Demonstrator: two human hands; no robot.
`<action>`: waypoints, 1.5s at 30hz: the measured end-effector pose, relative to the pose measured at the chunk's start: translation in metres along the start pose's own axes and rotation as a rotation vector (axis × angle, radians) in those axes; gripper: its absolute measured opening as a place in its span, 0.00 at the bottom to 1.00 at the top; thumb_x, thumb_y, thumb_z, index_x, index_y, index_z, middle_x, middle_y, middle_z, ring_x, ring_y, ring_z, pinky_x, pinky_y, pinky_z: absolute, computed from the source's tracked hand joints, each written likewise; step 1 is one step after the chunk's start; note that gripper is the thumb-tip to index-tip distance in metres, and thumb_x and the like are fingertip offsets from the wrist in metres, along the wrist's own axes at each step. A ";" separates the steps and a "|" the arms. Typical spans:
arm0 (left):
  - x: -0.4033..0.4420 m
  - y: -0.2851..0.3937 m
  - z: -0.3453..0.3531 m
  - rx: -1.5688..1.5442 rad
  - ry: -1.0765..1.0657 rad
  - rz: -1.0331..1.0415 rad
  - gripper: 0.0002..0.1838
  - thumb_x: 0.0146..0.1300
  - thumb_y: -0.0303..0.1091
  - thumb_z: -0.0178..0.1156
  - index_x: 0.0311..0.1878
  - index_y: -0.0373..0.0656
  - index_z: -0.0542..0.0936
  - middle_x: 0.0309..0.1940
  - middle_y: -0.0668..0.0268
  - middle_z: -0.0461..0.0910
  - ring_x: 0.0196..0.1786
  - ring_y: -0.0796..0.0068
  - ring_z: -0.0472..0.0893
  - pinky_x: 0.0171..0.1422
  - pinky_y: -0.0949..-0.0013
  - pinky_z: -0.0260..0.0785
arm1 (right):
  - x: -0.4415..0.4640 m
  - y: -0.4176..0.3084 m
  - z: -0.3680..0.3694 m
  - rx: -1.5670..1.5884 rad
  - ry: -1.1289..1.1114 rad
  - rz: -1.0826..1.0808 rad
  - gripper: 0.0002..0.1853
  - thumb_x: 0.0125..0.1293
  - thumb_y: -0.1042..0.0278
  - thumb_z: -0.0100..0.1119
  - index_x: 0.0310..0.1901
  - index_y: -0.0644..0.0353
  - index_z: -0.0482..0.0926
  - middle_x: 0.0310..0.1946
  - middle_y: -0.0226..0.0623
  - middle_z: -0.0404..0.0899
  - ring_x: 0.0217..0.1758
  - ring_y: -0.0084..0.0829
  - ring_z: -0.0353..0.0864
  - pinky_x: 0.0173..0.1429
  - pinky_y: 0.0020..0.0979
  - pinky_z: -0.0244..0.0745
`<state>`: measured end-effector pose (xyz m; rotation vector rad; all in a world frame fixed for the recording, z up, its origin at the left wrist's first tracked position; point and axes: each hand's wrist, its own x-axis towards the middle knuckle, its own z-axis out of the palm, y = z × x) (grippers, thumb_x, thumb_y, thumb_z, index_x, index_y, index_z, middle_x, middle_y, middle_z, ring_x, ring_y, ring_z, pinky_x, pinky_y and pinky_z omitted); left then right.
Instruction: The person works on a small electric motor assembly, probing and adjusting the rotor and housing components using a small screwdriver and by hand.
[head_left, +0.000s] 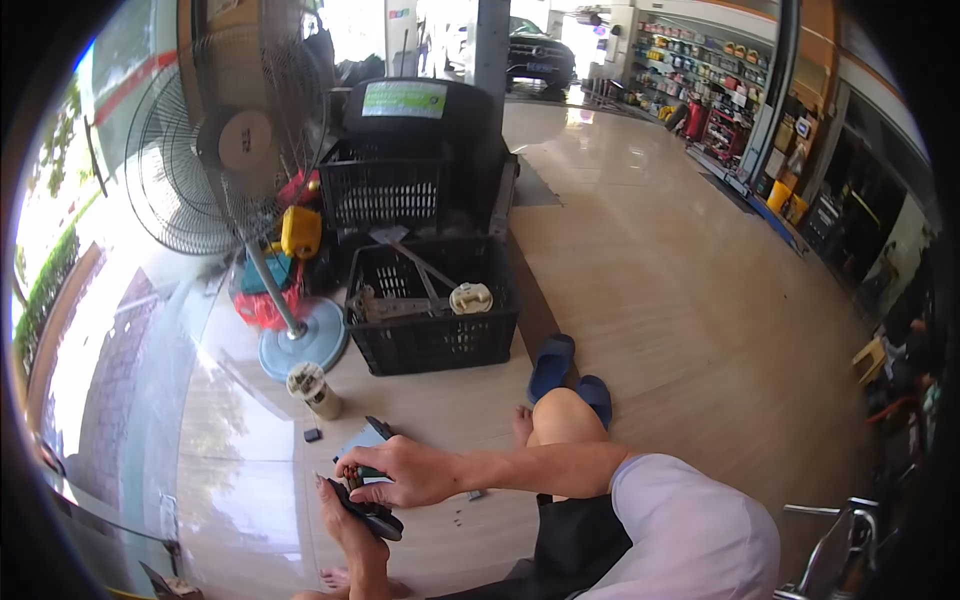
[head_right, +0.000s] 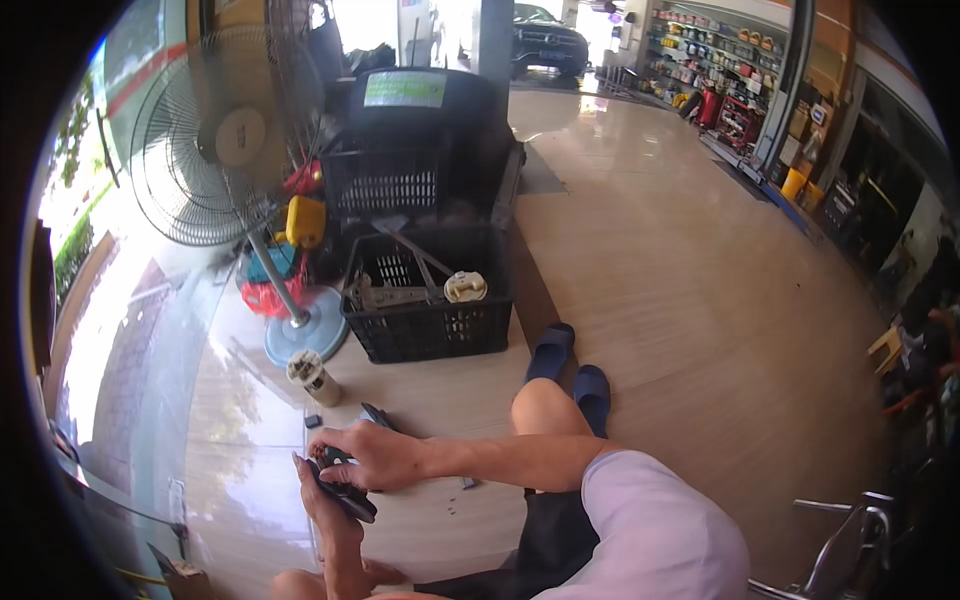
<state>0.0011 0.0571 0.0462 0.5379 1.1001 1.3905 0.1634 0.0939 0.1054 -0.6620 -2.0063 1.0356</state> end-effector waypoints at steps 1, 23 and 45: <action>0.007 -0.006 -0.011 0.014 -0.033 0.007 0.29 0.75 0.64 0.46 0.54 0.46 0.76 0.38 0.66 0.80 0.32 0.76 0.81 0.26 0.72 0.73 | -0.001 -0.002 0.001 -0.019 -0.005 0.031 0.19 0.67 0.64 0.68 0.55 0.61 0.75 0.37 0.45 0.85 0.40 0.46 0.87 0.45 0.39 0.79; 0.000 -0.011 -0.003 0.160 -0.139 0.042 0.32 0.74 0.67 0.45 0.47 0.43 0.76 0.26 0.65 0.78 0.24 0.73 0.80 0.27 0.67 0.78 | -0.026 -0.005 0.003 -0.127 0.100 0.110 0.19 0.65 0.65 0.68 0.52 0.67 0.77 0.36 0.57 0.86 0.37 0.46 0.89 0.45 0.41 0.80; 0.027 0.048 0.044 0.602 -0.269 0.343 0.37 0.80 0.60 0.38 0.38 0.32 0.83 0.25 0.66 0.79 0.25 0.78 0.76 0.30 0.70 0.68 | -0.008 -0.010 -0.023 0.037 0.322 0.133 0.15 0.68 0.68 0.69 0.50 0.66 0.80 0.36 0.33 0.86 0.39 0.18 0.80 0.46 0.25 0.78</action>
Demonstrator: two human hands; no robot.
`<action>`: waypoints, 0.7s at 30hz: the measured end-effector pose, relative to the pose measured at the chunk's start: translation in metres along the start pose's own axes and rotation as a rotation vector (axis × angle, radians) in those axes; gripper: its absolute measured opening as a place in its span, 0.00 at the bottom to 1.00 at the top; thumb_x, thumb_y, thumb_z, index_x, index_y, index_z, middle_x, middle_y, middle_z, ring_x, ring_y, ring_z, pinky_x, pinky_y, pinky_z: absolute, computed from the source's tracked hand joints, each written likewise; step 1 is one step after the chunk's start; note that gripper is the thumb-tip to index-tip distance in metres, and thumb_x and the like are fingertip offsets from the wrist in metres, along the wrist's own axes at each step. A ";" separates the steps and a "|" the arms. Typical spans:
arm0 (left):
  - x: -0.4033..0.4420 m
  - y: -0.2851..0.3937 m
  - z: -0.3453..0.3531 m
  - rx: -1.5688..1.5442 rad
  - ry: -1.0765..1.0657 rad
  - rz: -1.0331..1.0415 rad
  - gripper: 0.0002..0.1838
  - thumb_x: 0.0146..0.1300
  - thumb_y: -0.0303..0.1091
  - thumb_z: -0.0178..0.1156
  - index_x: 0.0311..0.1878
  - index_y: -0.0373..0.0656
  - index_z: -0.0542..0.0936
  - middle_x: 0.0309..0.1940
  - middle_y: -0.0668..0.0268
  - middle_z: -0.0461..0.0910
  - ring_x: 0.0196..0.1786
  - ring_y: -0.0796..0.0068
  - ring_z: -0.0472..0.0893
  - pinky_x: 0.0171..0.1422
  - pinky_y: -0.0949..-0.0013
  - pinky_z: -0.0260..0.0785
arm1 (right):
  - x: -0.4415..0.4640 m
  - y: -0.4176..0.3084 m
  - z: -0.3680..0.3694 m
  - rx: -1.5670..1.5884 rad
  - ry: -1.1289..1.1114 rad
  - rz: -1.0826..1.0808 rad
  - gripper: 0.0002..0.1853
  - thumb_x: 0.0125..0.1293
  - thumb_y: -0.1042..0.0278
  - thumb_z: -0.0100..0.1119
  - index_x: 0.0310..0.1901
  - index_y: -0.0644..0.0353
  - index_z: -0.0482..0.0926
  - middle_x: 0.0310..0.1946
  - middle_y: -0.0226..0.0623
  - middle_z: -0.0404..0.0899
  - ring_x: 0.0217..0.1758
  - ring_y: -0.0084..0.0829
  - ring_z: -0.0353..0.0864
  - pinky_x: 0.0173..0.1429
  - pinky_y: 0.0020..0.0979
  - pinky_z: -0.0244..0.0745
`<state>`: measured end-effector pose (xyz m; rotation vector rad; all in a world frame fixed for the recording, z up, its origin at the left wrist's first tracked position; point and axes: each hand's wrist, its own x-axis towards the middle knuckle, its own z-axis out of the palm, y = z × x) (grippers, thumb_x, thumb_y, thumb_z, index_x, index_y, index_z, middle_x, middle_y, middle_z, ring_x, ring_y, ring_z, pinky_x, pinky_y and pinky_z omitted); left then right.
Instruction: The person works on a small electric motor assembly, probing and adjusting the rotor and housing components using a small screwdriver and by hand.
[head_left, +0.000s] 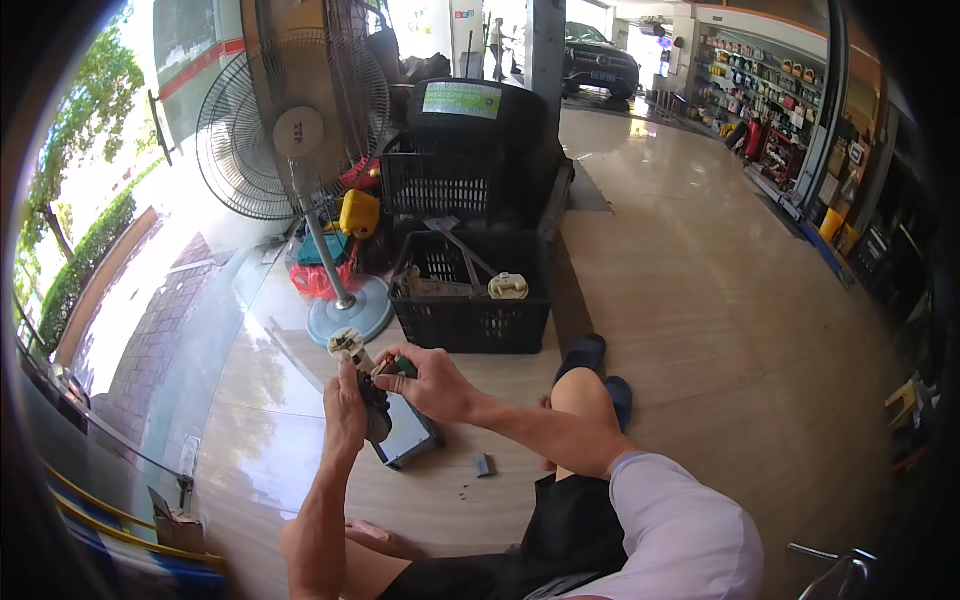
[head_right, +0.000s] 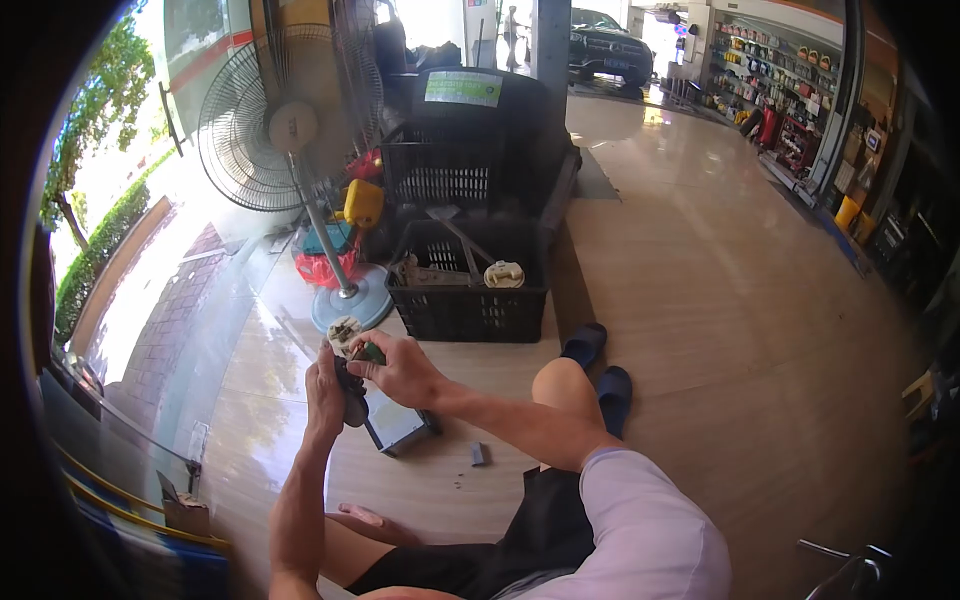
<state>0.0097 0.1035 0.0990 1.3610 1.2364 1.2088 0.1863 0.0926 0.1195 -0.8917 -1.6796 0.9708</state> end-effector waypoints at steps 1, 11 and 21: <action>0.003 0.001 0.000 -0.002 0.002 -0.005 0.37 0.80 0.60 0.38 0.38 0.32 0.83 0.25 0.66 0.79 0.25 0.79 0.76 0.30 0.70 0.68 | 0.002 0.004 0.001 -0.003 0.025 -0.037 0.16 0.67 0.67 0.70 0.51 0.66 0.80 0.36 0.33 0.87 0.40 0.17 0.80 0.47 0.25 0.78; 0.044 -0.042 -0.005 0.105 0.120 -0.001 0.37 0.78 0.59 0.40 0.33 0.30 0.79 0.21 0.51 0.74 0.28 0.63 0.74 0.37 0.53 0.64 | 0.019 0.024 0.004 -0.059 0.072 -0.008 0.16 0.66 0.70 0.71 0.52 0.64 0.80 0.40 0.33 0.88 0.44 0.16 0.81 0.50 0.23 0.78; 0.029 -0.046 -0.014 -0.007 0.149 0.028 0.36 0.78 0.60 0.41 0.28 0.33 0.72 0.20 0.60 0.69 0.29 0.71 0.67 0.37 0.60 0.64 | 0.023 0.029 0.020 0.121 0.031 -0.047 0.16 0.64 0.73 0.72 0.52 0.66 0.81 0.39 0.33 0.89 0.40 0.15 0.81 0.45 0.20 0.78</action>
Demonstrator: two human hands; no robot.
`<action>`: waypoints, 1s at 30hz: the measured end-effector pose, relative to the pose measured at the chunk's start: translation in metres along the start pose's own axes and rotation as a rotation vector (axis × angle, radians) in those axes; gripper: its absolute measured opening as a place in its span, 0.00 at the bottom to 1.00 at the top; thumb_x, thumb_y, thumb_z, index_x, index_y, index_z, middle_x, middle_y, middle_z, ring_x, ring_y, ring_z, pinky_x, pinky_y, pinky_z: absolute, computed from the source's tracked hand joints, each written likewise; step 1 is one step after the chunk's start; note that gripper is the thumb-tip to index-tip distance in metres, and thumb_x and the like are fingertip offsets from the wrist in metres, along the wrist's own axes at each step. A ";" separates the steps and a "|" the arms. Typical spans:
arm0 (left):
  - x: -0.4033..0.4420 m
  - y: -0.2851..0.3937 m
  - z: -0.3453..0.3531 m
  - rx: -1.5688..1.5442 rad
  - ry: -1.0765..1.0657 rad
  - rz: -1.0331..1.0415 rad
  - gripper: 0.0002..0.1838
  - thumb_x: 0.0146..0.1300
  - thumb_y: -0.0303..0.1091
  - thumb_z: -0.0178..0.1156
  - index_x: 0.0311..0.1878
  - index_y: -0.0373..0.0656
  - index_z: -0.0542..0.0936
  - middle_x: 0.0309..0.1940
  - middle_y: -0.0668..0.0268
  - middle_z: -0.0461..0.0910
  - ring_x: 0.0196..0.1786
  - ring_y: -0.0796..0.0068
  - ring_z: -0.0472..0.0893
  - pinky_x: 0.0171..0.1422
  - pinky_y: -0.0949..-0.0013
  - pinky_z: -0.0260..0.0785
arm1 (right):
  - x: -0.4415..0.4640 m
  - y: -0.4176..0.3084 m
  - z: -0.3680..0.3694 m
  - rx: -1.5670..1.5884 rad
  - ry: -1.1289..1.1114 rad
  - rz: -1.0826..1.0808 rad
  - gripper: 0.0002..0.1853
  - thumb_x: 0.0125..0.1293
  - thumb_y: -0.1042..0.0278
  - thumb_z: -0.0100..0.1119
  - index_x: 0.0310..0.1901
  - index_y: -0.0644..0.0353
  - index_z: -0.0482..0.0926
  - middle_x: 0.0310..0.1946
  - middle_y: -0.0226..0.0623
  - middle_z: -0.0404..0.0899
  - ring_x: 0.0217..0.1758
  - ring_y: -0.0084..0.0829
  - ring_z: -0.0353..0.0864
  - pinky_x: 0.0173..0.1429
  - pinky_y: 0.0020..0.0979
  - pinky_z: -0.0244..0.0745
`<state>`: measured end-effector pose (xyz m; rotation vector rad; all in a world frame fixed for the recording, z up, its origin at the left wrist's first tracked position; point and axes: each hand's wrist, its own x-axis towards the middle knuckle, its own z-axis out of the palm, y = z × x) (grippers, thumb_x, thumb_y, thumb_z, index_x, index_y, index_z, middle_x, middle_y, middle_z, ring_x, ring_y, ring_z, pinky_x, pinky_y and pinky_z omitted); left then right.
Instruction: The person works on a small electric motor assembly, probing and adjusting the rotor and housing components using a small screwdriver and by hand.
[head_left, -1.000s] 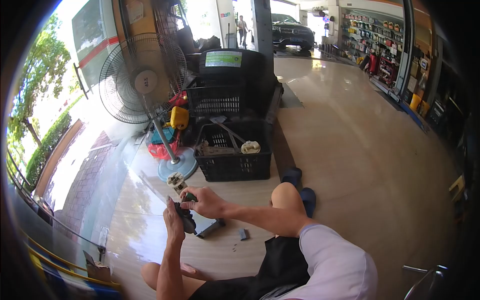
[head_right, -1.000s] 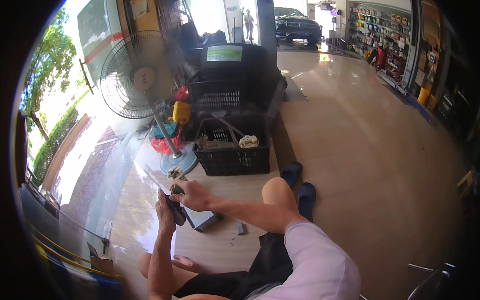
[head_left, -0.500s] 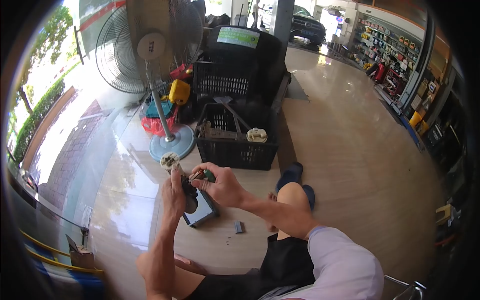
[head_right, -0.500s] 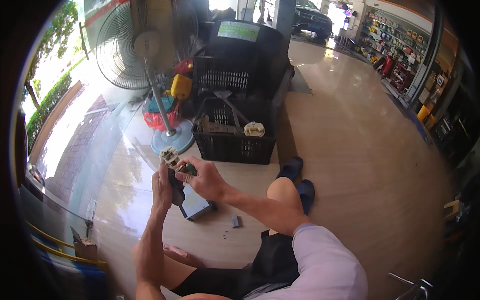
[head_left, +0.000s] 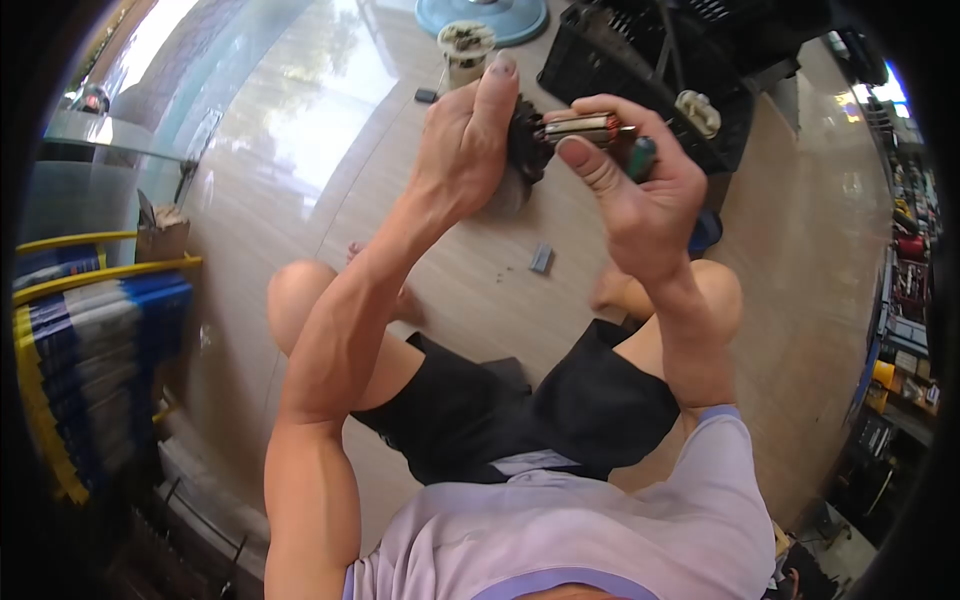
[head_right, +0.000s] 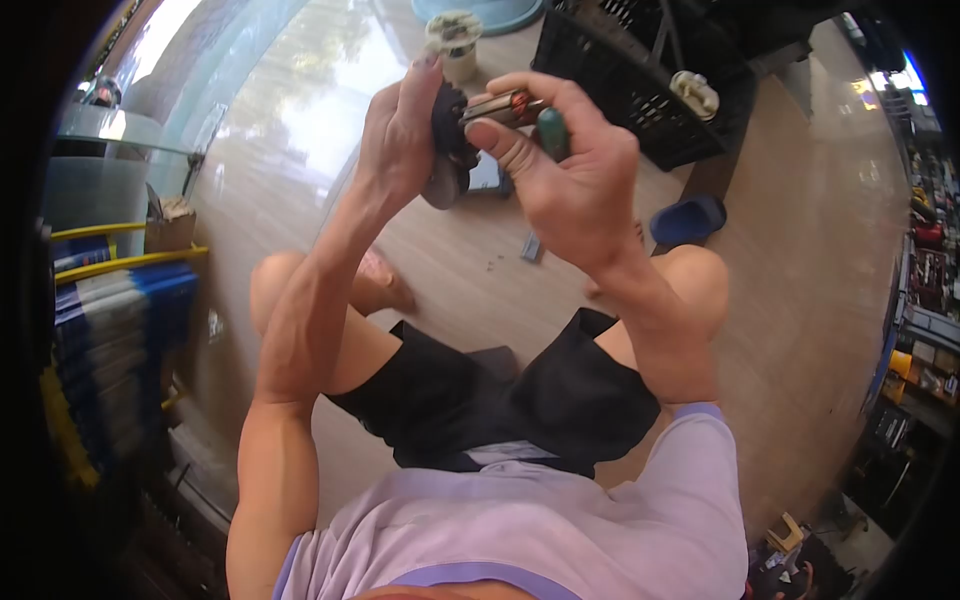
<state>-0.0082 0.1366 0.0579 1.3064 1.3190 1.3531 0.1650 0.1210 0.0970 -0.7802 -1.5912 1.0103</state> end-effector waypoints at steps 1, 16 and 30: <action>-0.002 -0.001 -0.001 -0.001 -0.001 -0.007 0.36 0.78 0.61 0.41 0.28 0.33 0.72 0.20 0.61 0.68 0.29 0.72 0.67 0.36 0.61 0.63 | 0.000 0.000 0.001 0.004 -0.007 0.005 0.17 0.64 0.73 0.72 0.52 0.66 0.81 0.39 0.32 0.89 0.40 0.15 0.81 0.45 0.19 0.78; -0.018 -0.018 -0.001 -0.212 -0.027 -0.141 0.34 0.80 0.60 0.39 0.24 0.41 0.68 0.20 0.73 0.66 0.27 0.83 0.63 0.32 0.71 0.59 | 0.008 0.012 -0.002 -0.175 -0.193 -0.129 0.19 0.61 0.66 0.74 0.52 0.65 0.83 0.36 0.35 0.88 0.37 0.20 0.86 0.43 0.22 0.81; -0.027 -0.024 0.020 -0.707 -0.111 -0.482 0.32 0.78 0.62 0.42 0.42 0.42 0.81 0.29 0.70 0.79 0.29 0.83 0.76 0.35 0.75 0.69 | 0.016 0.021 -0.013 -0.233 -0.363 -0.124 0.21 0.69 0.63 0.66 0.55 0.72 0.79 0.46 0.39 0.87 0.40 0.17 0.81 0.44 0.17 0.76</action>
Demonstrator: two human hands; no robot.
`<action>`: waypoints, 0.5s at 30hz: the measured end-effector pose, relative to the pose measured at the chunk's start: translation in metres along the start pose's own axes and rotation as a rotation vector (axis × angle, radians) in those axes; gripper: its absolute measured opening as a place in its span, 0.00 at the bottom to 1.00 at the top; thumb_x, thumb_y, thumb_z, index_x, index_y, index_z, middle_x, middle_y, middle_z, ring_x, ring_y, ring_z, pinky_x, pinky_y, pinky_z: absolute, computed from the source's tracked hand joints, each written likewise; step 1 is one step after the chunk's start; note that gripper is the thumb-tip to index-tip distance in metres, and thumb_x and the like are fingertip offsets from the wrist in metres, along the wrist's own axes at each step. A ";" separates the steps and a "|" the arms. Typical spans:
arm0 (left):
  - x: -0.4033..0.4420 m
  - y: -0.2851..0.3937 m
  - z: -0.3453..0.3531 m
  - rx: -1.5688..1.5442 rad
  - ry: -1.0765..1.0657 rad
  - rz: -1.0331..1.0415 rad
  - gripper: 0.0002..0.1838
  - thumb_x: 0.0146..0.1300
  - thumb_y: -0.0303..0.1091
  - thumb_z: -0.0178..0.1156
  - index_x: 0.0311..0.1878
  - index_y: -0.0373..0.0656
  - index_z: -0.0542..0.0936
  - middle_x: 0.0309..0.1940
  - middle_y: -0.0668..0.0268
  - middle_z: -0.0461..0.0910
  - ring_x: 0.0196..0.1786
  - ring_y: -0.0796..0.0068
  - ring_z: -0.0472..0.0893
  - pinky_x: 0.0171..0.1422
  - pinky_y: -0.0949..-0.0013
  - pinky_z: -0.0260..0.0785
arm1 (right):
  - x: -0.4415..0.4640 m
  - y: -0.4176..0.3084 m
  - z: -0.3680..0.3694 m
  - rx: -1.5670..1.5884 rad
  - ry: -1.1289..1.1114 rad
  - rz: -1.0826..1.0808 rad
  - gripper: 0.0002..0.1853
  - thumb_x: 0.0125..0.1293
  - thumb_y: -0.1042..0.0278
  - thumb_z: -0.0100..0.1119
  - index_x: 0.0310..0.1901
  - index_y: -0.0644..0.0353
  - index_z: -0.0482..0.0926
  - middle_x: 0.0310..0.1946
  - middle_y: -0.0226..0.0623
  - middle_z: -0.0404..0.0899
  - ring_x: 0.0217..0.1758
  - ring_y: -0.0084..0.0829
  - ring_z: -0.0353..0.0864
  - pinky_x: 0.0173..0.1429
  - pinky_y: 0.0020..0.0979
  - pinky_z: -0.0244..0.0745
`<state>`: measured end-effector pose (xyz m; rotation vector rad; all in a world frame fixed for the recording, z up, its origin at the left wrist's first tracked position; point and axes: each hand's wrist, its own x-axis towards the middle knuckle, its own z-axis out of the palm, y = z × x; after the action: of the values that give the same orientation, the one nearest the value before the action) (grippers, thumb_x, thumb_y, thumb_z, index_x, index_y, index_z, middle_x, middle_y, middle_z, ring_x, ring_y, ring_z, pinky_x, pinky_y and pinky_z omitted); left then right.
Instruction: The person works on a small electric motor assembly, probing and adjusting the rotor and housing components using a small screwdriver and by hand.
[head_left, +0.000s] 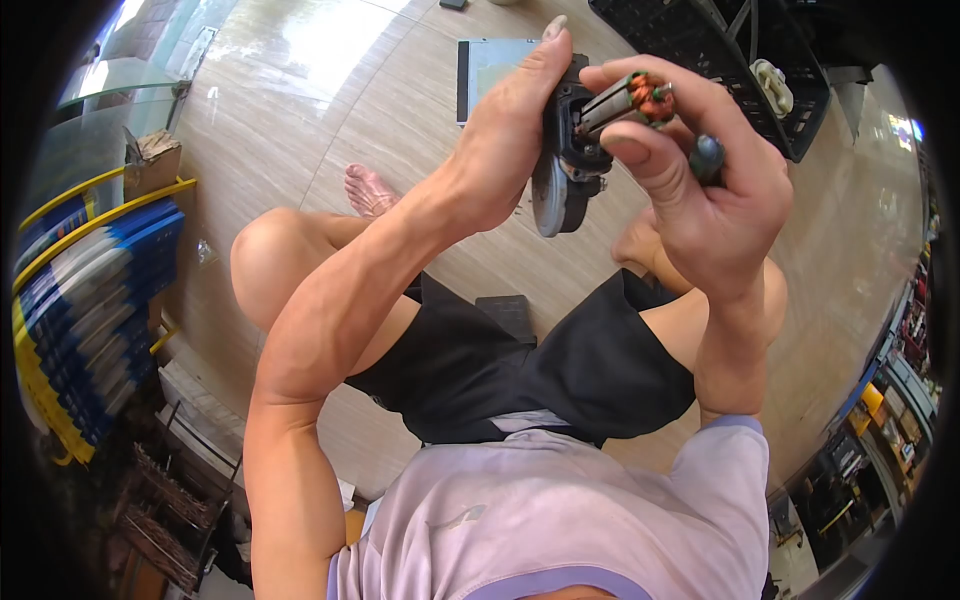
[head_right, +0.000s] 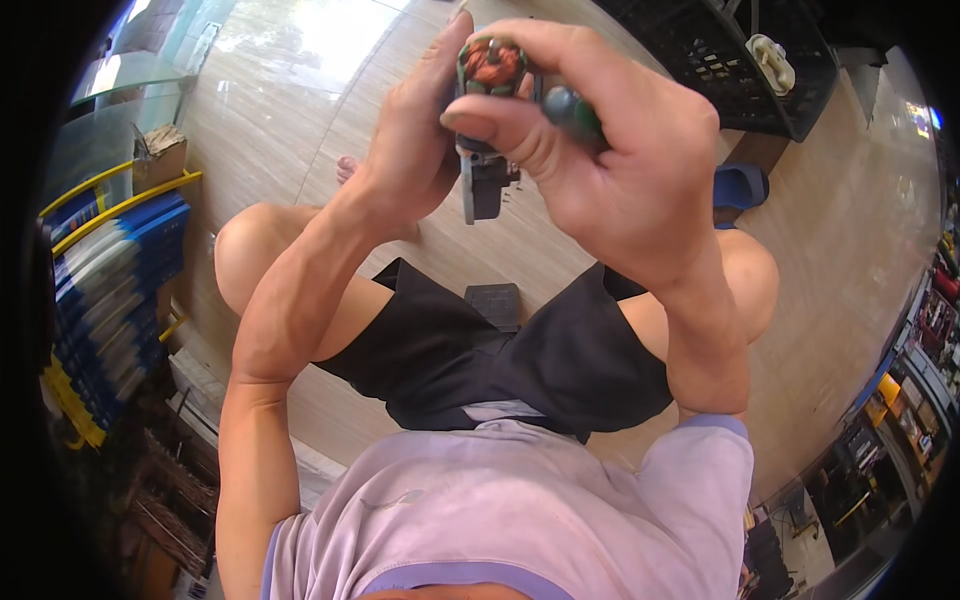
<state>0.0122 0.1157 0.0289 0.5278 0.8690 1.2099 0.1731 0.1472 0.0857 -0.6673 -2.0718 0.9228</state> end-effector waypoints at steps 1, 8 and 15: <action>0.000 0.001 0.002 -0.021 -0.025 -0.015 0.32 0.77 0.64 0.43 0.44 0.42 0.80 0.31 0.70 0.79 0.30 0.82 0.76 0.36 0.75 0.69 | 0.000 -0.005 -0.001 0.061 0.008 0.105 0.20 0.68 0.63 0.67 0.55 0.71 0.80 0.45 0.38 0.87 0.39 0.16 0.81 0.43 0.17 0.76; -0.006 0.017 0.003 0.088 -0.159 -0.160 0.38 0.65 0.75 0.50 0.56 0.46 0.79 0.43 0.67 0.79 0.46 0.79 0.77 0.48 0.63 0.72 | -0.001 0.005 -0.004 0.046 -0.009 0.103 0.22 0.67 0.63 0.68 0.57 0.69 0.81 0.41 0.35 0.88 0.40 0.17 0.82 0.45 0.18 0.77; -0.011 0.053 0.013 0.018 -0.299 -0.500 0.51 0.60 0.85 0.41 0.76 0.56 0.63 0.64 0.67 0.73 0.67 0.67 0.71 0.62 0.46 0.68 | 0.000 0.014 -0.009 0.089 -0.041 0.165 0.21 0.69 0.64 0.66 0.58 0.68 0.81 0.41 0.35 0.87 0.44 0.21 0.85 0.49 0.21 0.79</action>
<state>-0.0093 0.1220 0.0802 0.4557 0.6992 0.6478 0.1823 0.1592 0.0794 -0.7862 -2.0205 1.1236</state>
